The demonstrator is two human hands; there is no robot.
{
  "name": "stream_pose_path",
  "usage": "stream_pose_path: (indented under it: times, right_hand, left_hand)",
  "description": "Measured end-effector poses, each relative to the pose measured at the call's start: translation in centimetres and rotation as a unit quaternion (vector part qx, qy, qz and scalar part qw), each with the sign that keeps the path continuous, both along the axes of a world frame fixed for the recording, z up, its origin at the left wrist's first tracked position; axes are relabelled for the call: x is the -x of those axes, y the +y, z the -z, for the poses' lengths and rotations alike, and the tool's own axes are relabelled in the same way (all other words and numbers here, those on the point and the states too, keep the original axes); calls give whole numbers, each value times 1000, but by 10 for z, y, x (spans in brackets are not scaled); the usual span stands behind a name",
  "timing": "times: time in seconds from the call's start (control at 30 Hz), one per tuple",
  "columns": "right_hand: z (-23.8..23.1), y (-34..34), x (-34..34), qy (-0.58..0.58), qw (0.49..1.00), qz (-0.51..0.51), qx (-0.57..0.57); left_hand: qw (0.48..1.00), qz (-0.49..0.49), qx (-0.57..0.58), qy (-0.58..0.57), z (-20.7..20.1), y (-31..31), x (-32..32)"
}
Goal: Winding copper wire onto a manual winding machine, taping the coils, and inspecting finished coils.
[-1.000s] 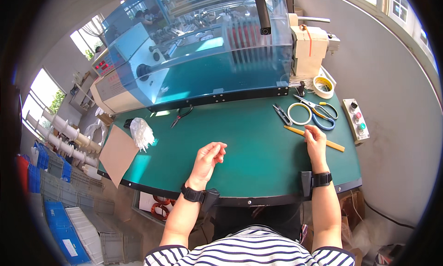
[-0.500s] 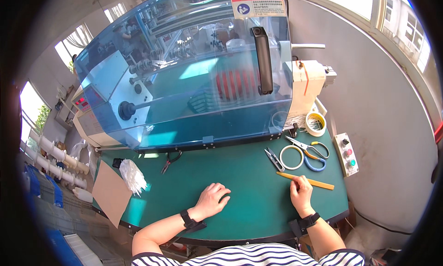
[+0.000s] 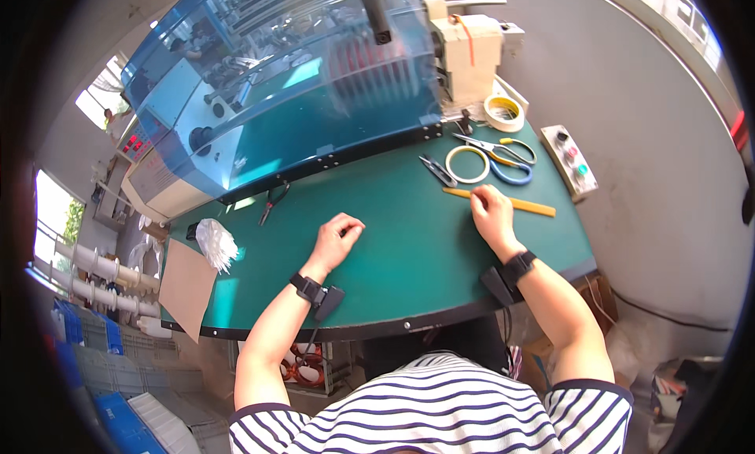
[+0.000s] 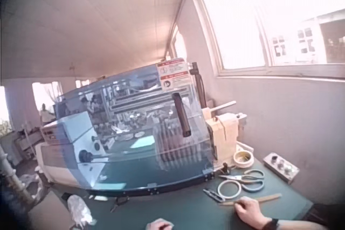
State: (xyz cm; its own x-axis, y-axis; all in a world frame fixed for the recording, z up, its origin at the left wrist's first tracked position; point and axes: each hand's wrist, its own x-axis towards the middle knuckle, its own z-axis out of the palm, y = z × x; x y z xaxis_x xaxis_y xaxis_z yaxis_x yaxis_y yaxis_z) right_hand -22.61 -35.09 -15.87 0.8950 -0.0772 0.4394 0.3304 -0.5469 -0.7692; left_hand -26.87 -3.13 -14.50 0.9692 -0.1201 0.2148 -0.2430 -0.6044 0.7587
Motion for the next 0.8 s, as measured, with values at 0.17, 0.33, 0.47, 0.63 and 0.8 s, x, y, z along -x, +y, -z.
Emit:
stream_pose_path:
  times: [0.17, 0.33, 0.47, 0.63, 0.8]
  right_hand:
    - [10, 4, -6, -13, 999, 24, 27]
    - [12, 1, 0, -28, 999, 29, 36]
    - [14, 1, 1, -19, 998, 42, 47]
    - [1, 9, 12, 23, 992, 70, 106]
    - [1, 1, 8, -17, 969, 108, 220]
  left_hand:
    - [999, -20, 49, 13, 11, 8, -5]
    - [998, -27, 55, 27, 12, 5, -4]
    - [995, -42, 88, 17, 16, 3, -3]
    - [994, -55, 95, 7, 17, 6, -5]
    - [993, -59, 105, 10, 19, 7, -7]
